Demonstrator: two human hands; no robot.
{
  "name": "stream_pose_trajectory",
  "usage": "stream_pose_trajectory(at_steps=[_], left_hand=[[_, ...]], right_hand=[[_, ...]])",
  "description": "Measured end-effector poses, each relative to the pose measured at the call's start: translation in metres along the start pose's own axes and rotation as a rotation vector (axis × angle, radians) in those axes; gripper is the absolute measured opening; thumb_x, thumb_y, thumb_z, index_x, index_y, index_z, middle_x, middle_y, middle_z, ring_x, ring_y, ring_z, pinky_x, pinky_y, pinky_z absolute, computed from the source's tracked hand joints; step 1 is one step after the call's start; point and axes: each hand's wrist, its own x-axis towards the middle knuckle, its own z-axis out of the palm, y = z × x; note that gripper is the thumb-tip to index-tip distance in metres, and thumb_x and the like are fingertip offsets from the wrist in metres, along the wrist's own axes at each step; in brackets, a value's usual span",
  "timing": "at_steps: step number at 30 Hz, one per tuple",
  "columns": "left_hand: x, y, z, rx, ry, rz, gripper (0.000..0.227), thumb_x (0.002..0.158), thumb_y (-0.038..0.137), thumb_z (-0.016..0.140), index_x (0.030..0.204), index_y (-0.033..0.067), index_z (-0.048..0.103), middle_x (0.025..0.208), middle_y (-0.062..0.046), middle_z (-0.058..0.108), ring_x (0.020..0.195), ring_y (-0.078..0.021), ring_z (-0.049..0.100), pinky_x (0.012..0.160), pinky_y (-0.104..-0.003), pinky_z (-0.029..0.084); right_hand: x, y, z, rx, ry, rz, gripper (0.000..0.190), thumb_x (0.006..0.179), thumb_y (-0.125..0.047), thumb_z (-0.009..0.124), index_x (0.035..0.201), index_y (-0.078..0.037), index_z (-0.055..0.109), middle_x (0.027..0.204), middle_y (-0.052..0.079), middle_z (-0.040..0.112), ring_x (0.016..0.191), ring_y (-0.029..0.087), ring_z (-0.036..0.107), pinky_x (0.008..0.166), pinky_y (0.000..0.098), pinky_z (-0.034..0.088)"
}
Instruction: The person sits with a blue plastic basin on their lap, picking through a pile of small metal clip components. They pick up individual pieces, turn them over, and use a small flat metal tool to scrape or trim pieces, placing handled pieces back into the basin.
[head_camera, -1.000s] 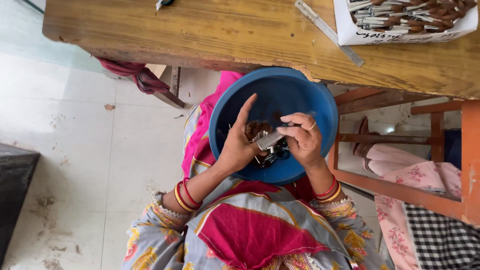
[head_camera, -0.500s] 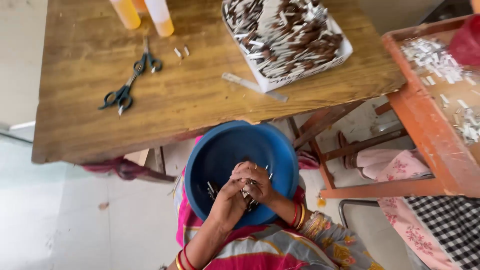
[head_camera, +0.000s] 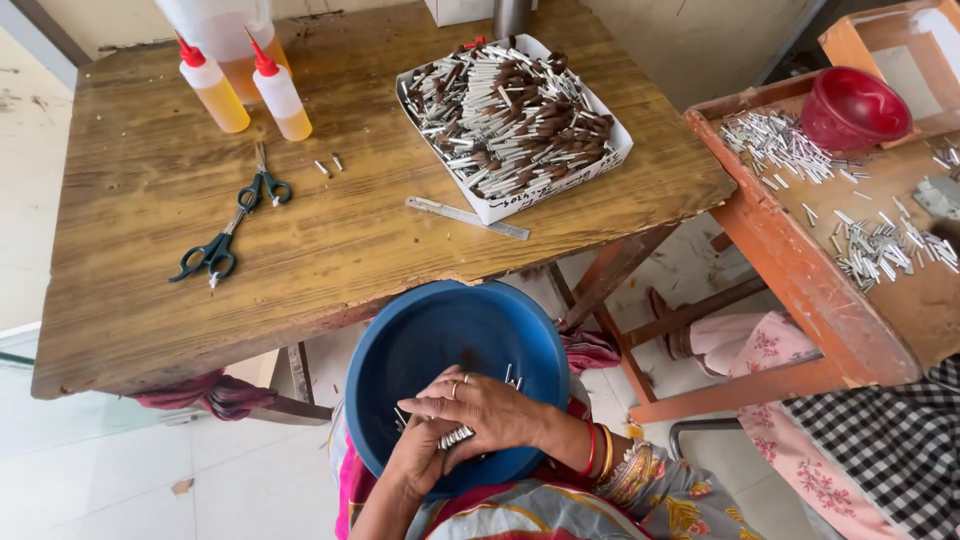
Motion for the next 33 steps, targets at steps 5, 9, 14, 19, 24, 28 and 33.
stream_pose_trajectory(at_steps=[5,9,14,19,24,28,33], left_hand=[[-0.009,0.007,0.009,0.047,-0.014,-0.015,0.062,0.089,0.003,0.065,0.148,0.0131,0.048,0.126,-0.008,0.064,0.103,-0.0212,0.069,0.081,-0.038,0.059],[-0.004,0.006,-0.001,0.017,-0.062,-0.009,0.067,0.086,0.001,0.064,0.149,0.0152,0.046,0.132,-0.01,0.063,0.108,-0.0234,0.069,0.085,-0.037,0.061],[-0.007,0.001,-0.001,-0.01,-0.008,-0.027,0.067,0.085,0.002,0.064,0.148,0.017,0.046,0.13,-0.01,0.063,0.108,-0.0261,0.067,0.084,-0.04,0.061],[-0.003,-0.01,-0.012,-0.005,-0.067,0.053,0.066,0.088,-0.002,0.066,0.149,0.0104,0.046,0.131,-0.01,0.063,0.115,-0.024,0.066,0.088,-0.035,0.061],[-0.016,0.015,0.013,0.141,-0.048,0.023,0.079,0.083,-0.005,0.066,0.153,0.0152,0.036,0.131,-0.008,0.062,0.115,-0.0224,0.065,0.082,-0.035,0.062],[-0.018,0.015,0.014,0.66,-0.139,0.226,0.117,0.076,-0.008,0.071,0.166,0.0261,0.005,0.124,-0.006,0.064,0.105,-0.0189,0.068,0.079,-0.035,0.062],[-0.027,0.011,0.008,1.15,-0.106,0.357,0.073,0.086,-0.002,0.07,0.151,0.0105,0.039,0.108,-0.018,0.074,0.096,-0.0248,0.075,0.084,-0.037,0.06]], right_hand=[[-0.002,0.003,0.002,0.083,-0.021,0.011,0.09,0.081,-0.032,0.087,0.159,-0.014,0.044,0.143,0.01,0.062,0.132,0.03,0.061,0.114,0.0407,0.052],[0.002,-0.002,0.007,-0.042,-0.031,0.008,0.094,0.075,-0.035,0.09,0.156,-0.014,0.047,0.14,0.013,0.06,0.13,0.033,0.06,0.113,0.0437,0.049],[0.01,-0.011,0.003,0.049,-0.089,0.047,0.099,0.071,-0.034,0.09,0.156,-0.012,0.042,0.136,0.013,0.06,0.126,0.035,0.059,0.111,0.0454,0.047],[-0.004,0.012,0.019,0.047,-0.119,0.18,0.094,0.078,-0.031,0.087,0.161,-0.014,0.046,0.132,0.007,0.067,0.125,0.029,0.064,0.111,0.0403,0.052],[0.005,0.001,0.008,0.164,-0.029,0.12,0.077,0.082,-0.037,0.082,0.15,-0.012,0.054,0.132,0.01,0.065,0.122,0.03,0.064,0.106,0.0403,0.054],[0.001,0.009,0.013,0.054,0.02,0.338,0.052,0.078,-0.046,0.083,0.096,-0.002,0.061,0.091,0.011,0.063,0.085,0.032,0.065,0.075,0.043,0.053],[-0.026,0.027,0.017,-0.063,0.198,0.221,0.027,0.098,-0.024,0.068,0.081,-0.005,0.058,0.075,0.011,0.057,0.069,0.03,0.06,0.062,0.0417,0.046]])
